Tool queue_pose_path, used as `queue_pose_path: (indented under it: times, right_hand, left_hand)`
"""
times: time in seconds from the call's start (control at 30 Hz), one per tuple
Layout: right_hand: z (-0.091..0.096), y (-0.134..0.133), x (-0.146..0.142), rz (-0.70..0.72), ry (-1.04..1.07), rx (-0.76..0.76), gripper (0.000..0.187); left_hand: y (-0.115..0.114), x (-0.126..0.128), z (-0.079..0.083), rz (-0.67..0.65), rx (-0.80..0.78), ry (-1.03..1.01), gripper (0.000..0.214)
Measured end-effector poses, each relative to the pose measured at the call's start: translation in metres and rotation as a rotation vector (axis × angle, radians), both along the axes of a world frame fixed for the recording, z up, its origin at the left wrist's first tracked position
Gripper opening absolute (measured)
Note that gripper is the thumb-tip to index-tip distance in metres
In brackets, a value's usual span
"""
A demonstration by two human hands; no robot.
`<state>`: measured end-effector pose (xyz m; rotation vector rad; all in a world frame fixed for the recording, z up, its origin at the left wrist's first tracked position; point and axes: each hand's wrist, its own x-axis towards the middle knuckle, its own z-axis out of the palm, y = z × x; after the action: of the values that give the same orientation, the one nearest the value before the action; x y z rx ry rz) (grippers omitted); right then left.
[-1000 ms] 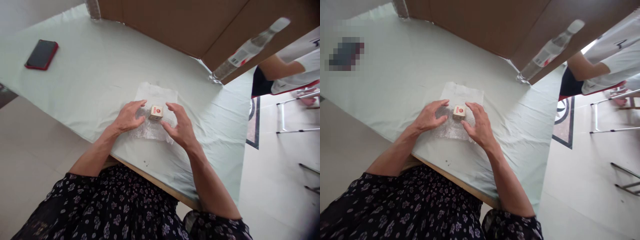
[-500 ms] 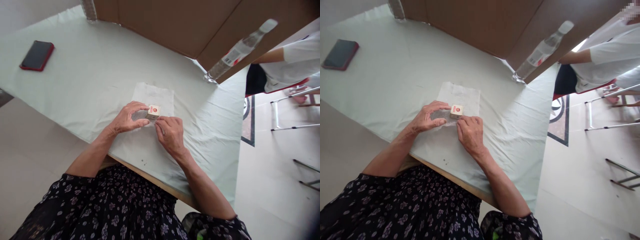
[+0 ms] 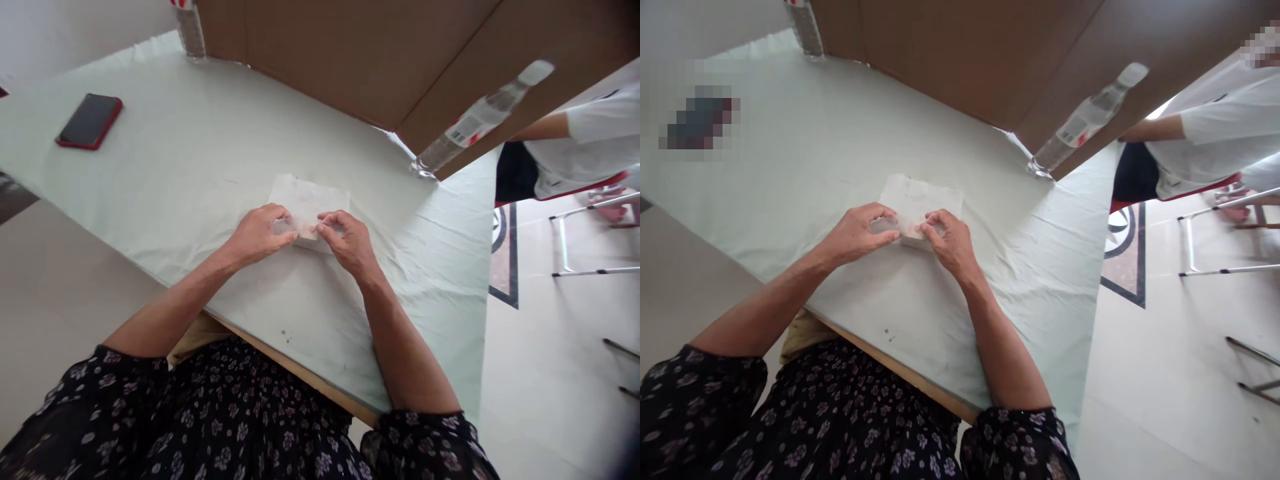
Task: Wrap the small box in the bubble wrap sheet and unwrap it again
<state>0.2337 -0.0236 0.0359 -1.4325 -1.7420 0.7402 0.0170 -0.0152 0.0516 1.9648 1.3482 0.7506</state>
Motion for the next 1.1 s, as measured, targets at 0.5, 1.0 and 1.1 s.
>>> queue_pose_path:
  times: [0.5,1.0,1.1]
  right_hand:
    - [-0.007,-0.004,-0.008,0.010,0.096,-0.057,0.015]
    - [-0.005,-0.011,-0.008,0.031,0.035,-0.051,0.015]
    - [-0.009,-0.009,-0.008,0.035,0.032,-0.041,0.016]
  left_hand:
    - [0.007,0.018,-0.007,0.106,-0.227,-0.251,0.017]
    - [-0.002,0.017,-0.007,0.112,-0.247,-0.260,0.018]
    - [-0.003,0.017,-0.007,0.104,-0.234,-0.252,0.018]
